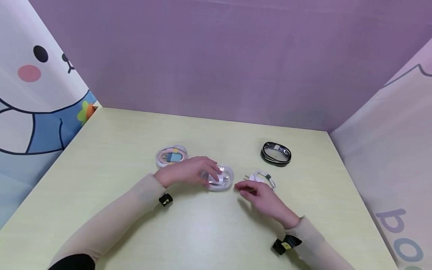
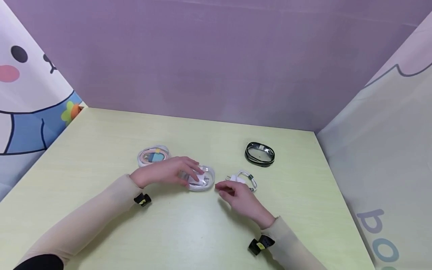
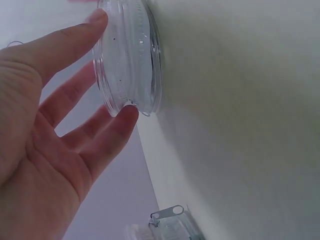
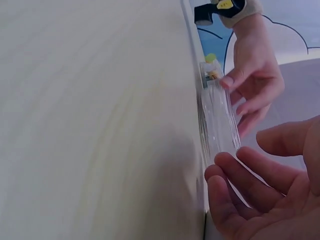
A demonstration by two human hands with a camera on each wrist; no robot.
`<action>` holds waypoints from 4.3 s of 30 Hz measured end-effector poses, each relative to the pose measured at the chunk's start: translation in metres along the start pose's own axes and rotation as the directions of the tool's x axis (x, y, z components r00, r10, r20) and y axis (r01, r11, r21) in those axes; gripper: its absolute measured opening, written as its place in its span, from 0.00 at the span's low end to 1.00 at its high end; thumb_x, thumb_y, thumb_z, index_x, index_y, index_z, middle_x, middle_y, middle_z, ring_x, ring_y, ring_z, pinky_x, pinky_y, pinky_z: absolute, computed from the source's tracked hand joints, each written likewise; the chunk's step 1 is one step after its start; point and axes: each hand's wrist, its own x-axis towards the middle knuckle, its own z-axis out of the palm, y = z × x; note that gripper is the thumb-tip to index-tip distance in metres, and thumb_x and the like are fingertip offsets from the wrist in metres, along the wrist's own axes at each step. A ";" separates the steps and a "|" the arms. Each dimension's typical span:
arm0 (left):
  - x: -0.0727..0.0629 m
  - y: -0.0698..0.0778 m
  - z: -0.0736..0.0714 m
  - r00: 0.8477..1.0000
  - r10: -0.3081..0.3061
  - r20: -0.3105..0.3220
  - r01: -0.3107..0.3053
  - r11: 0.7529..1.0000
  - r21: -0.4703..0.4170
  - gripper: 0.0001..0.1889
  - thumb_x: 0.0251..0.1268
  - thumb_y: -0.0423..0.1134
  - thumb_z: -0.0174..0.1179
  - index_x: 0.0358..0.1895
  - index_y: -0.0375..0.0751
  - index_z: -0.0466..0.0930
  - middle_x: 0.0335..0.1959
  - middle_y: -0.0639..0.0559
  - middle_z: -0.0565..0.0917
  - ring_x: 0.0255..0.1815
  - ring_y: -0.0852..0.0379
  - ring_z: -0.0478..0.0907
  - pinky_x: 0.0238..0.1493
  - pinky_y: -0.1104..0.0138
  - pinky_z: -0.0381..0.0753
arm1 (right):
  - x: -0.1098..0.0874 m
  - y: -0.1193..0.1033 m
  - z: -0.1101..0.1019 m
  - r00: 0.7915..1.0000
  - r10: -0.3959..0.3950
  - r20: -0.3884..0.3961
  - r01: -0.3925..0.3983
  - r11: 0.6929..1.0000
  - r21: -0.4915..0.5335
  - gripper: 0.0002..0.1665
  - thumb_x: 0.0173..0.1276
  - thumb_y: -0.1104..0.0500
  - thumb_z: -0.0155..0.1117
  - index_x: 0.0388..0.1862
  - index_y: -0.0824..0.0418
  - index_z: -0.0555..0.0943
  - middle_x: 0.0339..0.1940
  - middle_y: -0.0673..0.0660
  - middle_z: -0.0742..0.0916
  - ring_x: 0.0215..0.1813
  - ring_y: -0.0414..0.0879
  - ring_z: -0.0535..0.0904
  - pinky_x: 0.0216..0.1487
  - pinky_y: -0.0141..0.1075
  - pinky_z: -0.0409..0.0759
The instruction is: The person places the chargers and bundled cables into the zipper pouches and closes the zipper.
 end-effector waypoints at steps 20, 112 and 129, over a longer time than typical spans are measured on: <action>-0.028 0.003 0.001 0.990 0.069 0.120 -0.037 0.967 -0.251 0.20 0.56 0.25 0.70 0.46 0.57 0.90 0.61 0.63 0.80 0.75 0.62 0.59 0.67 0.63 0.69 | 0.028 -0.014 0.022 0.999 -0.040 -0.029 0.034 0.982 -0.184 0.17 0.69 0.68 0.63 0.55 0.61 0.83 0.45 0.50 0.87 0.48 0.44 0.82 0.51 0.42 0.81; -0.014 -0.018 -0.001 0.981 -0.193 0.008 0.193 0.978 -0.074 0.10 0.69 0.33 0.61 0.50 0.48 0.85 0.39 0.62 0.81 0.42 0.61 0.77 0.49 0.64 0.78 | 0.034 -0.031 0.045 0.946 -0.324 0.024 0.320 0.915 -0.245 0.31 0.53 0.58 0.80 0.57 0.62 0.83 0.56 0.54 0.86 0.58 0.50 0.79 0.61 0.44 0.76; 0.004 -0.021 0.000 0.959 -0.247 -0.141 0.265 0.955 0.135 0.06 0.69 0.35 0.60 0.35 0.50 0.85 0.32 0.61 0.80 0.35 0.61 0.76 0.43 0.65 0.78 | 0.054 -0.026 0.027 0.981 -0.196 0.011 0.189 0.930 -0.316 0.25 0.53 0.60 0.80 0.52 0.61 0.86 0.56 0.52 0.85 0.60 0.51 0.77 0.63 0.48 0.72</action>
